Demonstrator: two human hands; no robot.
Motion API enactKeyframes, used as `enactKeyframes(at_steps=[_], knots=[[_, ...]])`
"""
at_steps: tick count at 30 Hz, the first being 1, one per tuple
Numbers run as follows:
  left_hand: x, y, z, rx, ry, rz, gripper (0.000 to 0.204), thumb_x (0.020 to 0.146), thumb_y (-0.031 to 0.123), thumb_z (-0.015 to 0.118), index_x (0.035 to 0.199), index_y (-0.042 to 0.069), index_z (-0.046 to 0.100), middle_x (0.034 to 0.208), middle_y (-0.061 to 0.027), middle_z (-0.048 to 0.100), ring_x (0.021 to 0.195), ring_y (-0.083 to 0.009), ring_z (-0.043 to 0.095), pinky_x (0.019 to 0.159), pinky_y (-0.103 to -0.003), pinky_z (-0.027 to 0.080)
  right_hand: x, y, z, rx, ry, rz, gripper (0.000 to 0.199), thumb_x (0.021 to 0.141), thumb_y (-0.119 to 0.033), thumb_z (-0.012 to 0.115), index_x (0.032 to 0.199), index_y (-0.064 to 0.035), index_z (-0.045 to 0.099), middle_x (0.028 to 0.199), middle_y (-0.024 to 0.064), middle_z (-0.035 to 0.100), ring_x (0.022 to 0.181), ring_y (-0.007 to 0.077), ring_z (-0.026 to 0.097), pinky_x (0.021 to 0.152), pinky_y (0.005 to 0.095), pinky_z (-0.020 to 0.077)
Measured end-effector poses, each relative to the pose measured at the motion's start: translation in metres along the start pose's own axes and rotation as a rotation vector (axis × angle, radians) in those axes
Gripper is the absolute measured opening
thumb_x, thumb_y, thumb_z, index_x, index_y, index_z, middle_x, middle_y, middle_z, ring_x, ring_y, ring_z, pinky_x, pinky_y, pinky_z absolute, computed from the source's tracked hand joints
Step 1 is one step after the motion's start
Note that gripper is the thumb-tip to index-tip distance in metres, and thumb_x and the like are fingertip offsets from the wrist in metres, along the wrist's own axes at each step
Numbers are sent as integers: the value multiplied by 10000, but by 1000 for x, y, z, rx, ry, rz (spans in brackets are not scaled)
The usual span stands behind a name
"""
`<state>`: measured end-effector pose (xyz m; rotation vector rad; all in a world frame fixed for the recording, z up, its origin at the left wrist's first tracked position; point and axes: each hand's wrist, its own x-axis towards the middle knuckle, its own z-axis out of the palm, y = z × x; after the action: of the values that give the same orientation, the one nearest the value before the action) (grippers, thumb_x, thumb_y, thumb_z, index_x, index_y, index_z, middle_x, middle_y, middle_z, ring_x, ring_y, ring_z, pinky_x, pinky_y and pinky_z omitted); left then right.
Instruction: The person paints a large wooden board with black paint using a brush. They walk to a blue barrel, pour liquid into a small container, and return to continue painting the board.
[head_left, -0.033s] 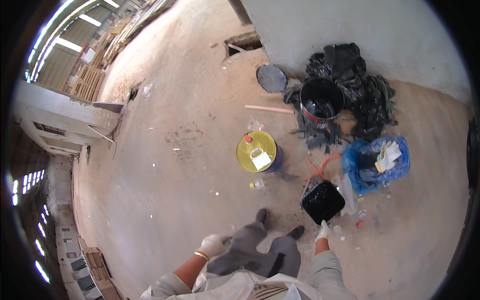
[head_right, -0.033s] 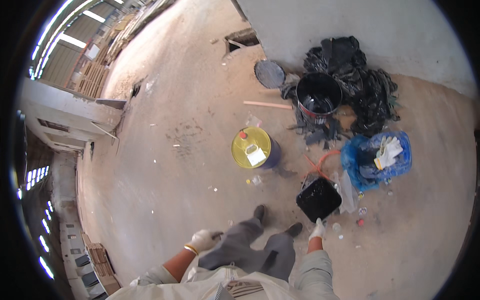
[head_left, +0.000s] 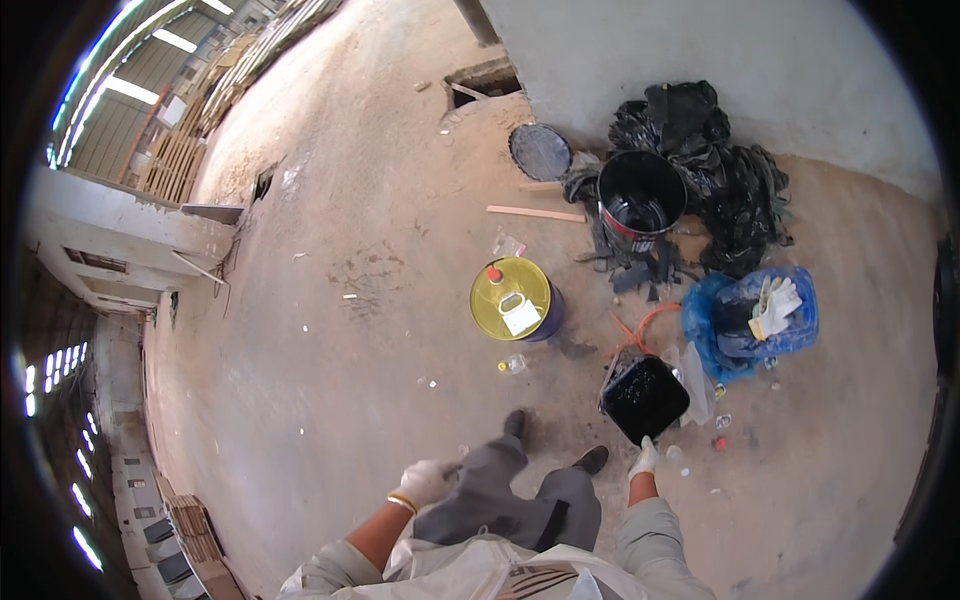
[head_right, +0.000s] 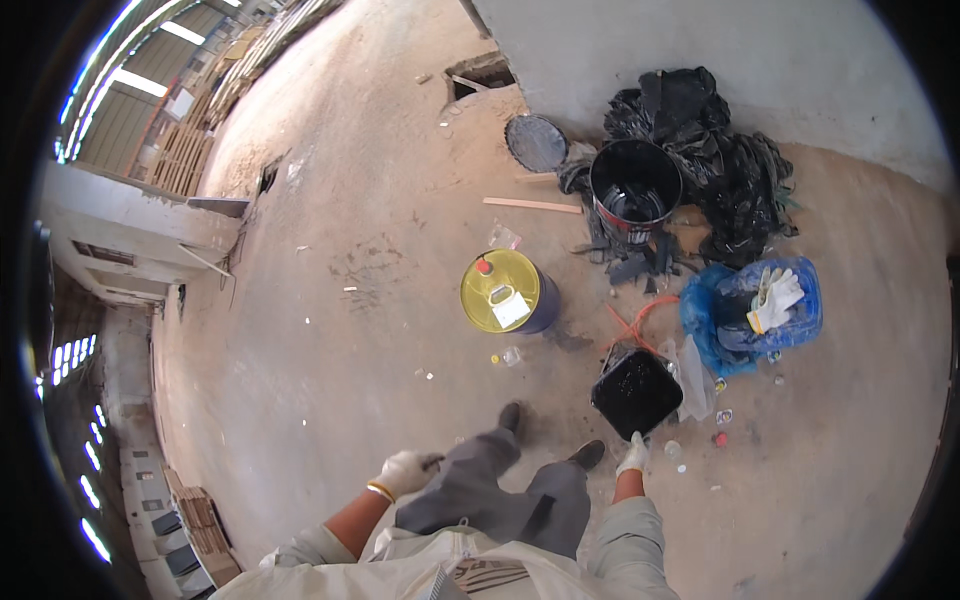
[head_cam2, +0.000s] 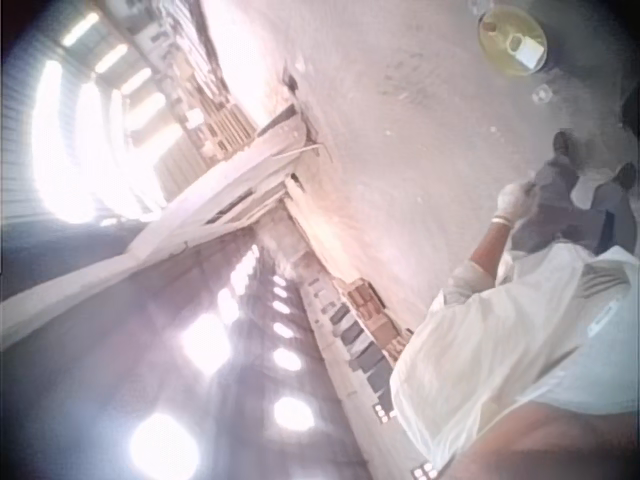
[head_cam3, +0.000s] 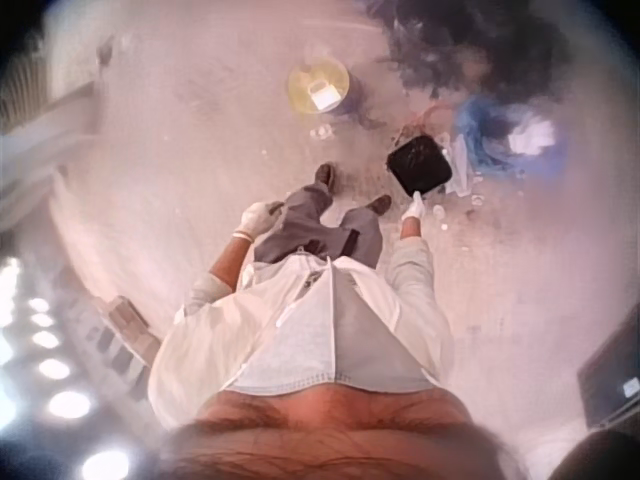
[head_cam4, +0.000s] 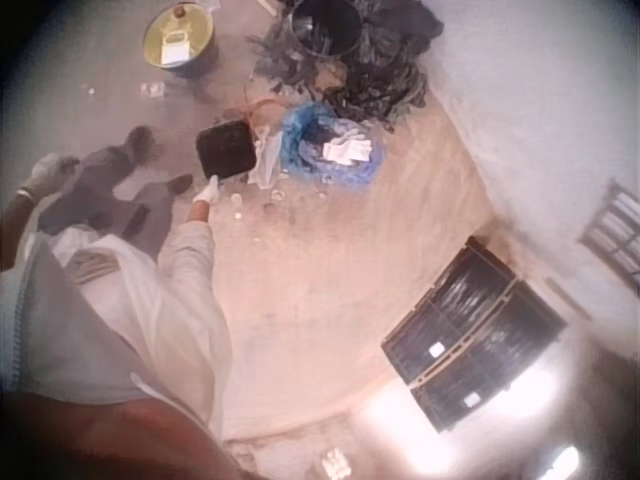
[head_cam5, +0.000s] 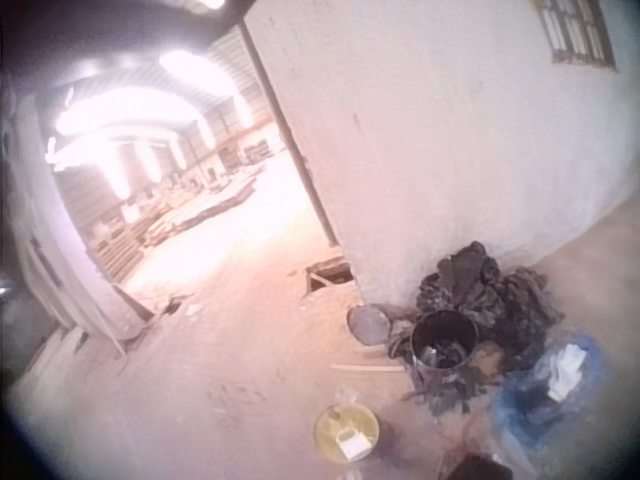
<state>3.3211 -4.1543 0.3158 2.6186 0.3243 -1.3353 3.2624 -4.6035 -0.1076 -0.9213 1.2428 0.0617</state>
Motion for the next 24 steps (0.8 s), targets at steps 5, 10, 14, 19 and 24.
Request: enactKeyframes(at_steps=[5,10,14,19,24], knots=[[77,-15,-42,54,60,100,353,983,387,571,1280,271,724,1163,-76,759,1064,-336,718,926,-458,580,-63,-6,41,144,109,309,406,975,-363,628,1233,-50,611,1196,147,678,1004,314,669,901,499,546],[180,-19,-95,-77,138,348,345,965,353,599,1257,227,731,1157,-102,755,1078,-339,710,937,-469,568,-71,65,39,395,-55,590,255,945,-341,560,877,-101,610,751,121,660,671,326,645,585,455,540],[223,-57,-115,-236,129,430,318,955,343,622,1198,183,748,1132,-145,750,1059,-382,698,927,-499,553,-150,68,202,-247,64,175,339,936,-65,573,1274,-43,592,888,143,680,610,280,675,514,421,584],[244,-176,-157,-236,82,246,369,963,328,615,1292,192,712,1239,-130,730,1128,-340,696,969,-443,553,-150,58,456,-580,-416,151,389,969,-222,665,1282,-17,558,997,159,656,654,265,693,511,392,583],[248,-281,-211,-438,121,-176,365,974,353,631,1292,208,735,1210,-88,761,1114,-284,727,955,-370,568,-82,37,645,267,-151,772,632,944,-608,645,1115,-8,550,908,156,635,777,347,680,674,511,621]])
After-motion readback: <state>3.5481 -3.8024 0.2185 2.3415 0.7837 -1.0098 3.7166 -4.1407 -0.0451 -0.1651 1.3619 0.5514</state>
